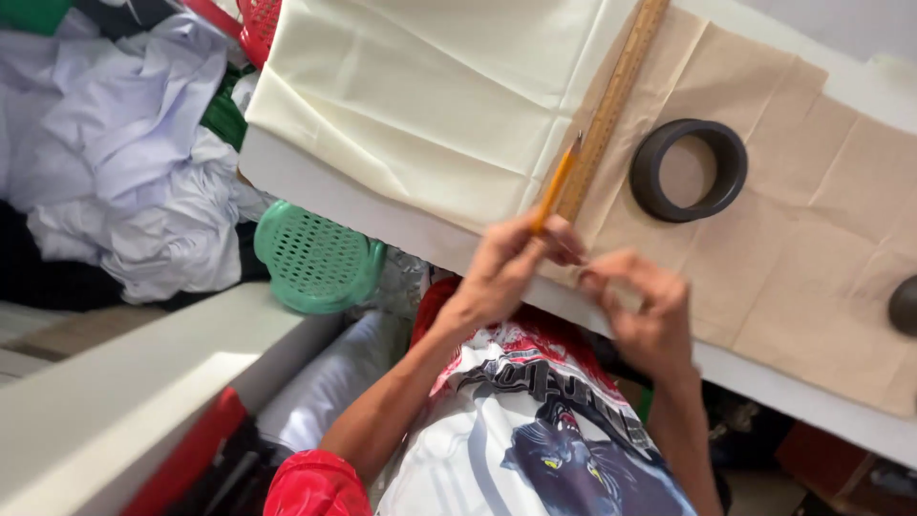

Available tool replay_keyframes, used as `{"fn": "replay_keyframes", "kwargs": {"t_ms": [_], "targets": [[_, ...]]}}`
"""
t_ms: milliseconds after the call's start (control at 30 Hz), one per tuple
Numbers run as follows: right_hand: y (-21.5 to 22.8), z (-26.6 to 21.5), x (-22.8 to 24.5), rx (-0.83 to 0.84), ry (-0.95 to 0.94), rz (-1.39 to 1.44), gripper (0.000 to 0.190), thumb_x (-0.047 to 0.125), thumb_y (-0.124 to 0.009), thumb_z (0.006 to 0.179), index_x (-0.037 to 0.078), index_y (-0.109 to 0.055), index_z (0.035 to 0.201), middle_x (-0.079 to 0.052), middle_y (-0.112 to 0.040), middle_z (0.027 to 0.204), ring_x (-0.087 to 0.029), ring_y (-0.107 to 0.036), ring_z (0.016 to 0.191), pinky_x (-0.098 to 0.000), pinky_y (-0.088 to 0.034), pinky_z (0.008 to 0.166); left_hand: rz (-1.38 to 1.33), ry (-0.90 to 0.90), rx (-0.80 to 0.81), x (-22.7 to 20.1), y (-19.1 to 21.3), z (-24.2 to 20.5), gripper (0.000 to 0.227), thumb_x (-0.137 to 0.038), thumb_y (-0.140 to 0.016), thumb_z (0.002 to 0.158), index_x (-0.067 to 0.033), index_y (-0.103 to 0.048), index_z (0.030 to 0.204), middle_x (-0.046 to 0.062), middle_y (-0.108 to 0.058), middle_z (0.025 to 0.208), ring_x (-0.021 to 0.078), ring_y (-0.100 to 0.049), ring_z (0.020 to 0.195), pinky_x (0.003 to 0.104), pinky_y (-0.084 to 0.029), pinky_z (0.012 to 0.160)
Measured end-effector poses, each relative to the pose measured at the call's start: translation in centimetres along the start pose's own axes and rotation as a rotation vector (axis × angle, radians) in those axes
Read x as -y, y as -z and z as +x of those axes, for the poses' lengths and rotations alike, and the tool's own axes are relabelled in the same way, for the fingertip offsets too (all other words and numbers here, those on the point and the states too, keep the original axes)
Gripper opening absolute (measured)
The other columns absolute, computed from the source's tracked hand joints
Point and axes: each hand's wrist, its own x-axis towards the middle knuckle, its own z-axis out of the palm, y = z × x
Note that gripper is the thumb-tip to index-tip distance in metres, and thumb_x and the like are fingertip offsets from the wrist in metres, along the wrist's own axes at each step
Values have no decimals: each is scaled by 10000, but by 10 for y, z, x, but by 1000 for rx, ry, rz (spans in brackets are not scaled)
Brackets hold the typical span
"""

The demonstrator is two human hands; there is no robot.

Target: The person cuts a piece of white fabric using scissors, following a pattern placed on top. They also use a ruler and pencil to mark measurements on the fabric before continuing to cut along the pattern lines.

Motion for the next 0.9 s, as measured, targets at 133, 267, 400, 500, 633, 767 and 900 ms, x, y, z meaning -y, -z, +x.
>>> {"fn": "replay_keyframes", "kwargs": {"t_ms": [133,267,400,500,633,767,900], "targets": [[12,70,-44,-37,297,-756,254,153,-813,921,95,-783,1167,-125,-676,1091,-356,-583,1134,-503,-450,1009,-61,98,-184,-42,71,9,340,-356,-542,1090,-53,-692,1053,113,-692,772,138,-620,504,234,-482,427],[10,111,-65,106,294,-1281,766,594,-732,853,88,-666,1425,-145,-575,1531,-328,-378,1493,-490,-296,1109,207,142,-253,-90,105,14,215,-314,-640,996,-100,-650,990,-9,-575,738,50,-425,561,207,-352,496],[3,116,-78,262,155,-1214,952,736,-456,957,-8,-511,1549,-199,-407,1690,-355,-279,1595,-590,-169,1185,281,175,-293,-90,115,17,195,-301,-686,963,-107,-685,982,-12,-582,737,48,-413,608,212,-343,546],[-6,113,-71,203,198,-1152,986,750,-480,950,-28,-528,1554,-178,-494,1644,-339,-284,1595,-570,-184,1164,245,211,-267,-75,115,18,224,-332,-696,950,-115,-702,1004,-14,-609,815,80,-560,770,228,-431,666],[-16,112,-60,249,102,-1126,979,771,-384,971,-6,-490,1556,-191,-391,1681,-351,-235,1596,-592,-157,1176,206,226,-196,-70,110,25,234,-340,-696,955,-111,-697,1004,-13,-608,821,88,-541,790,240,-447,716],[-18,107,-56,249,72,-1012,972,742,-397,993,-28,-464,1583,-228,-370,1680,-380,-250,1572,-618,-151,1177,262,183,-129,-76,109,31,177,-288,-680,982,-111,-679,978,-56,-546,787,56,-471,738,215,-411,685],[-17,102,-58,140,212,-1255,935,793,-482,1053,-8,-684,1491,-214,-581,1610,-331,-415,1568,-510,-191,1226,254,208,-132,-78,110,42,179,-278,-701,962,-102,-670,950,-51,-553,830,58,-408,717,207,-349,646]]}}
